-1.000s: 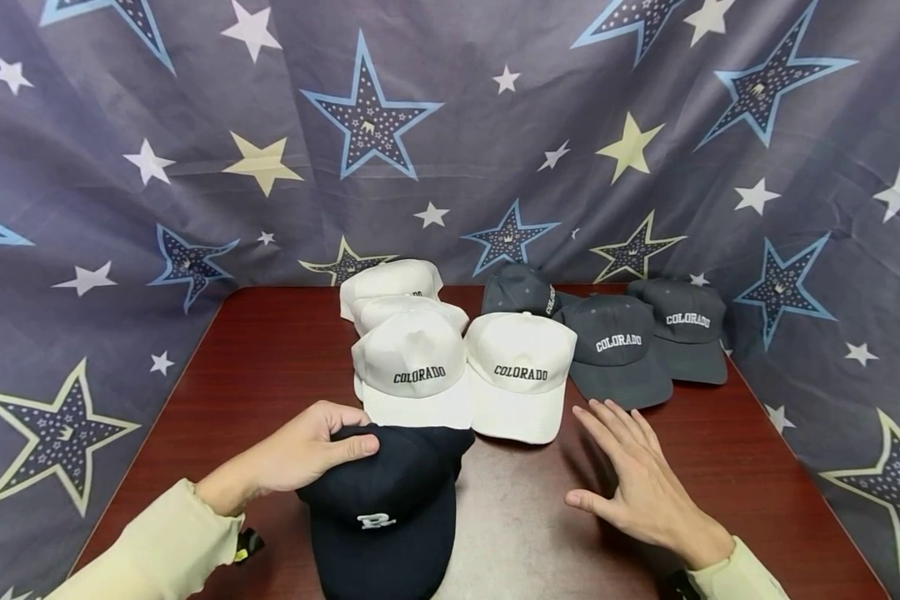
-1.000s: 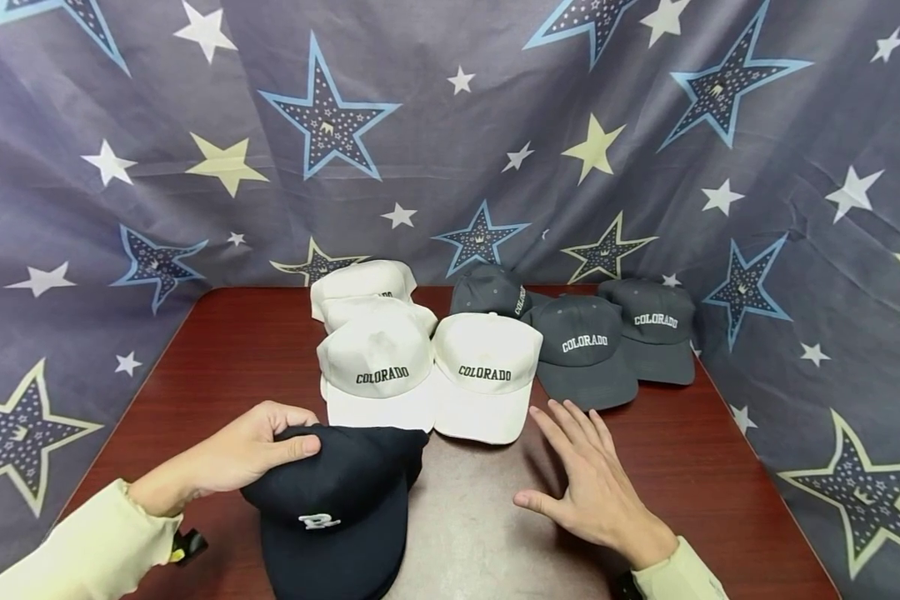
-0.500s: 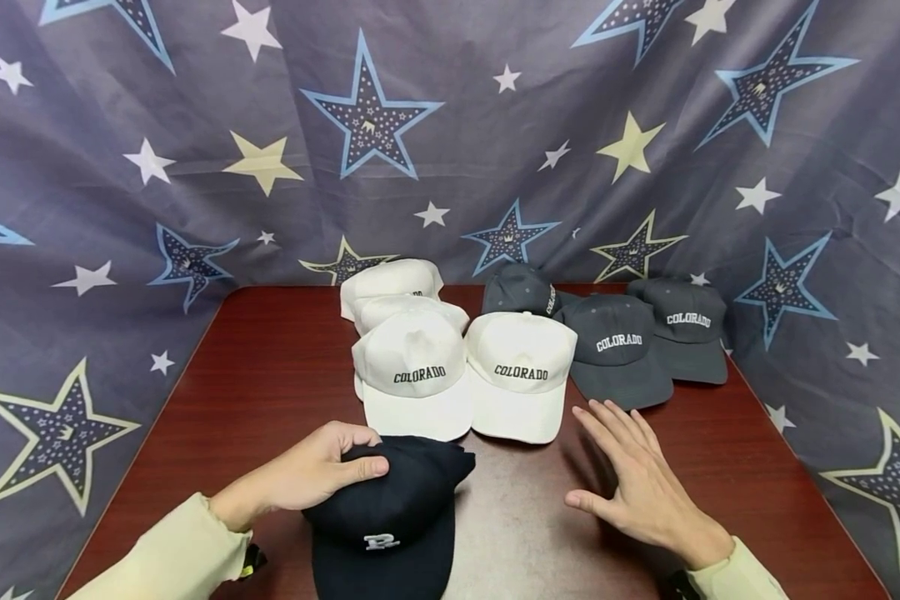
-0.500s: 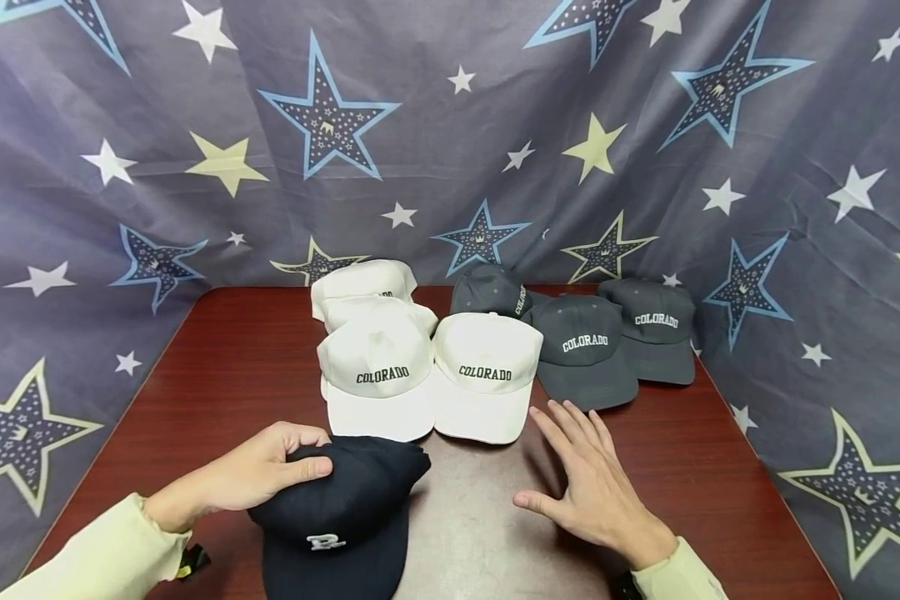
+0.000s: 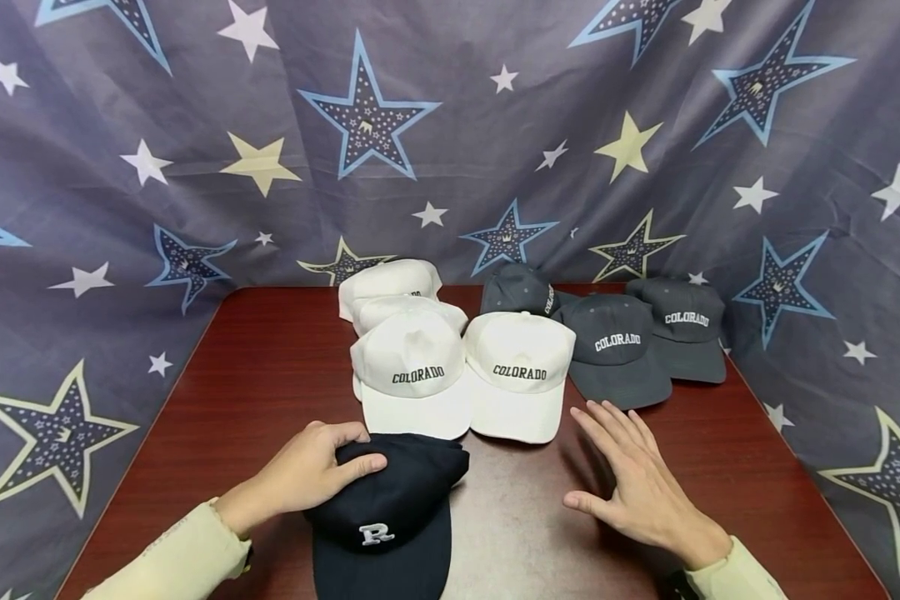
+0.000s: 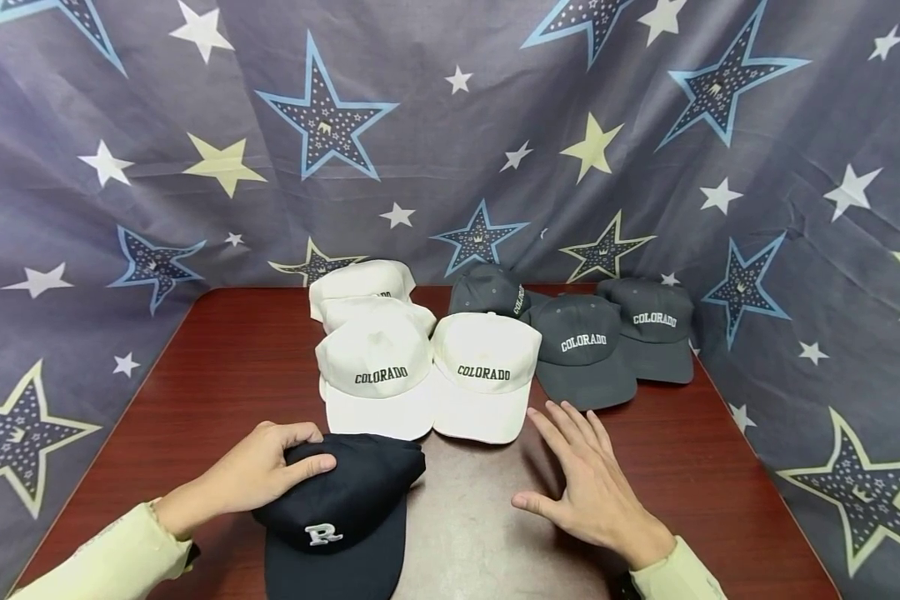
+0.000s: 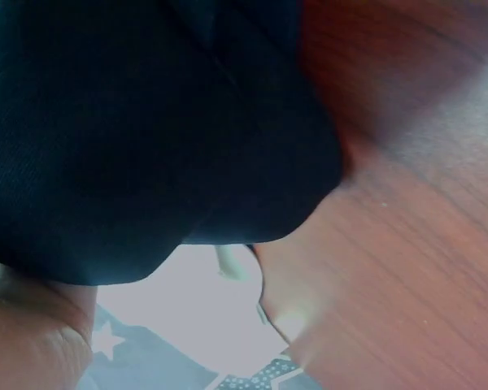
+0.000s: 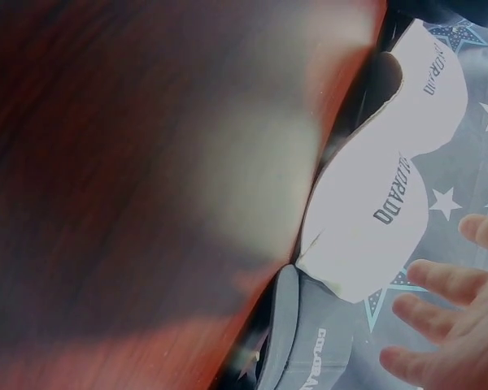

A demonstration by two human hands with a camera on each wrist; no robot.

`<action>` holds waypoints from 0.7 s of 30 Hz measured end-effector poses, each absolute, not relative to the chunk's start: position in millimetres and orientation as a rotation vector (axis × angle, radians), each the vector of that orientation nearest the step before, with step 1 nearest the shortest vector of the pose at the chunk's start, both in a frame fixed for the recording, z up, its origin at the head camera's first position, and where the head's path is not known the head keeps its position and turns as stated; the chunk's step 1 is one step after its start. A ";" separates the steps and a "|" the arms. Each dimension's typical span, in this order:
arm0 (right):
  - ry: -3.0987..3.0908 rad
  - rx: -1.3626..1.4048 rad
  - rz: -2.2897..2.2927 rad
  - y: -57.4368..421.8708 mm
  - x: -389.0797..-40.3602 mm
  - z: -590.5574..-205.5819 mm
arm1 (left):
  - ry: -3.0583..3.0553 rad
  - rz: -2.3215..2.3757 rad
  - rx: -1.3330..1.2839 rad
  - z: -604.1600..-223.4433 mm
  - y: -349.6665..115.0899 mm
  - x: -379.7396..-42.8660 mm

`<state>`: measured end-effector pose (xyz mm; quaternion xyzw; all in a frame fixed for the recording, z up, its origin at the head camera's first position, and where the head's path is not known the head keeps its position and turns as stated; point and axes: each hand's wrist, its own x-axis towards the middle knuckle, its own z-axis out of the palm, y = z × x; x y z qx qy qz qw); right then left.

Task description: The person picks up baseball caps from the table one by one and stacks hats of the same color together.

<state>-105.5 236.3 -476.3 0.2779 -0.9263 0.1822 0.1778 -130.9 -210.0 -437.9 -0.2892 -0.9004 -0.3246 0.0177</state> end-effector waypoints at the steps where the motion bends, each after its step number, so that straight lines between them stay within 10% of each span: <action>1: -2.621 0.786 0.516 236.1 -105.4 -476.4 | -2.795 -0.986 -0.889 -438.2 -210.5 -130.4; 21: -2.633 0.774 0.520 234.8 -105.3 -476.5 | -2.692 -1.120 -0.861 -449.7 -212.3 -146.6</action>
